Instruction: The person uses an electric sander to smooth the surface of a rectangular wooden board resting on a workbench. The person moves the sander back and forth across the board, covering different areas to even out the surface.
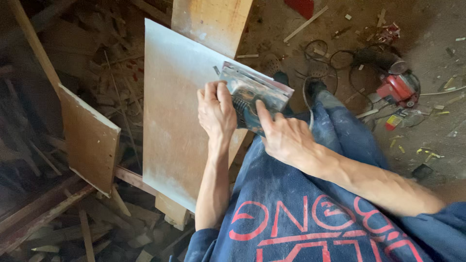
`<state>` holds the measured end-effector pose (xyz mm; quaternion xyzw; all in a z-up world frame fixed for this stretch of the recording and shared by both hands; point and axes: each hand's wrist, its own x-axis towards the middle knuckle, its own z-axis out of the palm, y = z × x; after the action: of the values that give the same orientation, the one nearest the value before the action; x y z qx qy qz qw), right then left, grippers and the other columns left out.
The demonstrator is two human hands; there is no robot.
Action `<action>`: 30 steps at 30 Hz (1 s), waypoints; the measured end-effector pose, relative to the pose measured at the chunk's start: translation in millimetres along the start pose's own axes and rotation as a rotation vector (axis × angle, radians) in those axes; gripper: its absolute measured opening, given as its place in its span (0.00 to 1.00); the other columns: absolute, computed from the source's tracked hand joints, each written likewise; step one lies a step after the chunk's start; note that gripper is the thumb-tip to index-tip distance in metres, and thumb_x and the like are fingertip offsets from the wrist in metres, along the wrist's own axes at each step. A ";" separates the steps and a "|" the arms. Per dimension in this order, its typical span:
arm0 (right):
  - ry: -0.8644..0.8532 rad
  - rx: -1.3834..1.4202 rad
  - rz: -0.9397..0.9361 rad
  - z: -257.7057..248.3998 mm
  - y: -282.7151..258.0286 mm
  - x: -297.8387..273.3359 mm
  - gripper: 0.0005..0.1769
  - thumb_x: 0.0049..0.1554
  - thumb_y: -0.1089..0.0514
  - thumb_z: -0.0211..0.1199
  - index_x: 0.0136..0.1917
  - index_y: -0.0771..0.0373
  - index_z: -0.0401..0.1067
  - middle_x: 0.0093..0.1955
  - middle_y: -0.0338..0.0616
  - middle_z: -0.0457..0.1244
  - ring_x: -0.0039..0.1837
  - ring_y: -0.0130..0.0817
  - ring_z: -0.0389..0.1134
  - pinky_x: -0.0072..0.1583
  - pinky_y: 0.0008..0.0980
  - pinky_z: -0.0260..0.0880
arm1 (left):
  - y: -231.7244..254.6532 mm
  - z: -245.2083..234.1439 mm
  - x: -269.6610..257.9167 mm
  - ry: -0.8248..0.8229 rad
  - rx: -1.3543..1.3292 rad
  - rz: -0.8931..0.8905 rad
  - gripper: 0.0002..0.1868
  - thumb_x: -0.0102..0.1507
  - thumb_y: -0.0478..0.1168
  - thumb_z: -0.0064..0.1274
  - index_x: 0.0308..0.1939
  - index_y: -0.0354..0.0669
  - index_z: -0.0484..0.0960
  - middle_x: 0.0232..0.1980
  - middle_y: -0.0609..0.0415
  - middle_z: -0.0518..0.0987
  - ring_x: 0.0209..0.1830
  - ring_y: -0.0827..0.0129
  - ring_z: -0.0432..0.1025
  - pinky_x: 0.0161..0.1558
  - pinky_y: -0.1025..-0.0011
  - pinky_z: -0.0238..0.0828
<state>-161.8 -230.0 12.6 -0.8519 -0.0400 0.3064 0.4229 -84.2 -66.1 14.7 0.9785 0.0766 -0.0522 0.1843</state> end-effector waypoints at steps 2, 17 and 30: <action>0.009 -0.007 0.002 -0.3 6.2 -11.1 0.52 0.51 0.52 0.67 0.80 0.65 0.45 0.45 0.68 0.67 0.42 0.63 0.73 0.42 0.56 0.76 | 9.0 0.6 -9.8 -0.045 -0.019 -0.019 0.16 0.71 0.51 0.40 0.48 0.49 0.82 0.49 0.46 0.78 0.44 0.52 0.77 0.47 0.56 0.73; 0.046 0.004 -0.004 1.0 8.9 -12.7 0.51 0.50 0.50 0.68 0.80 0.63 0.47 0.44 0.66 0.68 0.41 0.63 0.73 0.44 0.58 0.75 | 19.3 -2.3 -8.9 -0.038 -0.014 -0.032 0.16 0.71 0.51 0.42 0.48 0.49 0.83 0.48 0.46 0.79 0.47 0.49 0.76 0.49 0.55 0.71; -0.015 0.007 -0.007 9.0 -0.5 -2.9 0.48 0.53 0.55 0.62 0.80 0.67 0.45 0.45 0.68 0.67 0.41 0.61 0.74 0.42 0.56 0.76 | 3.1 -7.3 -3.8 -0.025 -0.016 0.005 0.16 0.70 0.49 0.42 0.47 0.47 0.84 0.47 0.44 0.80 0.46 0.48 0.77 0.49 0.54 0.72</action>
<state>-169.0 -224.3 10.3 -0.8480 -0.0451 0.3112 0.4266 -86.9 -66.7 23.1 0.9764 0.0724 -0.0632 0.1933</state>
